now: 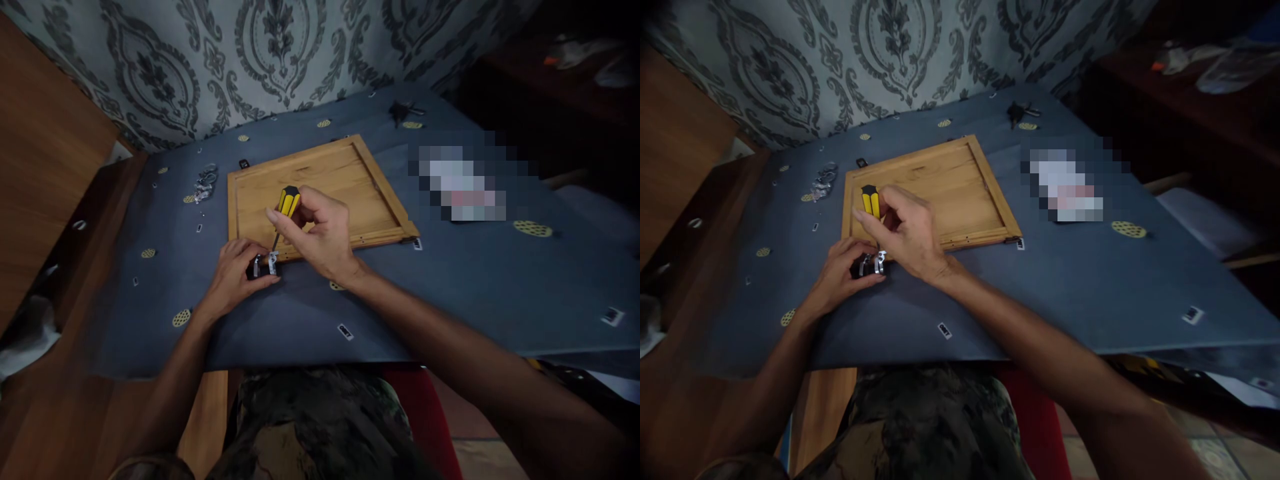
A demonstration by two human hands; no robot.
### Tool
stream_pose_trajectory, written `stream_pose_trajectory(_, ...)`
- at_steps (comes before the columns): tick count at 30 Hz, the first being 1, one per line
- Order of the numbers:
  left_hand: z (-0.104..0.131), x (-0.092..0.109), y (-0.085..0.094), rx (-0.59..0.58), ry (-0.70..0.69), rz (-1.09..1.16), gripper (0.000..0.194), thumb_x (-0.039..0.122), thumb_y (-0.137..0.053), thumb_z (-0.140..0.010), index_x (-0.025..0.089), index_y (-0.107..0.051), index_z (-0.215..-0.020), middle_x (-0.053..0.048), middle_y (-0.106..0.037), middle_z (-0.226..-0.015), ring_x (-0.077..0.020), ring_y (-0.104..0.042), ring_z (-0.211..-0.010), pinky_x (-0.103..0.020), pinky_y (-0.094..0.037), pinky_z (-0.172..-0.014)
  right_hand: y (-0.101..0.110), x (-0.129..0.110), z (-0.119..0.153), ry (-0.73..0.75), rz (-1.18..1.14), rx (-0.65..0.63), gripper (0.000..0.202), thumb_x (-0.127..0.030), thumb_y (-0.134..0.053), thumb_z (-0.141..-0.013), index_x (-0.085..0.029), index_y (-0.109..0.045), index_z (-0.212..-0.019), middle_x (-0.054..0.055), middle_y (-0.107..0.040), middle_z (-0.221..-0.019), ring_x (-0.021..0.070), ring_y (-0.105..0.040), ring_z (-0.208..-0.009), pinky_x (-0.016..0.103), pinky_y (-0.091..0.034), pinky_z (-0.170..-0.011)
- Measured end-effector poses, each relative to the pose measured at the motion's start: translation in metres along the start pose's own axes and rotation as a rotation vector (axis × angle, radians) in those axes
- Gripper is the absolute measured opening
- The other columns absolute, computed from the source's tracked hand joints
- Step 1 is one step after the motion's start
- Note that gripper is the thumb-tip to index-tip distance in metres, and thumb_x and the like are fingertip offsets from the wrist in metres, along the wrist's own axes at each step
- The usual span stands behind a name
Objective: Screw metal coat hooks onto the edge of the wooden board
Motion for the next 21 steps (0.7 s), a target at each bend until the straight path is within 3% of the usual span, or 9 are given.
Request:
stream_pose_trajectory(16,0.003,-0.001,-0.001,0.012,0.021,0.053,0.051,0.056,-0.086,-0.081,0.024,-0.066,-0.115,-0.006,-0.071,-0.114,-0.0296,-0.064,-0.112,-0.045,-0.045,-0.104,0.006,0.013,-0.004,-0.099,-0.084,0.05,0.049,-0.06,-0.078,-0.085,-0.024,-0.049,-0.069,-0.005,-0.049,-0.064,0.0095,-0.05,-0.054,0.025,-0.046,-0.047)
stream_pose_trajectory(21,0.008,-0.014,0.017,0.167,0.103,0.246,0.034,0.049,-0.071,-0.094,0.021,-0.066,-0.114,-0.006,-0.068,-0.109,-0.0236,-0.065,-0.099,-0.036,-0.05,-0.088,0.022,0.024,-0.013,-0.11,-0.175,0.162,0.043,-0.06,-0.078,-0.084,-0.024,-0.057,-0.076,-0.006,-0.056,-0.065,0.0091,-0.058,-0.05,0.024,-0.05,-0.048)
Point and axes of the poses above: each hand's wrist, its own z-axis away from the middle knuckle, its own y-axis out of the back of the hand, x = y × z, the point moved 9 cm from there along -z, towards the middle knuckle
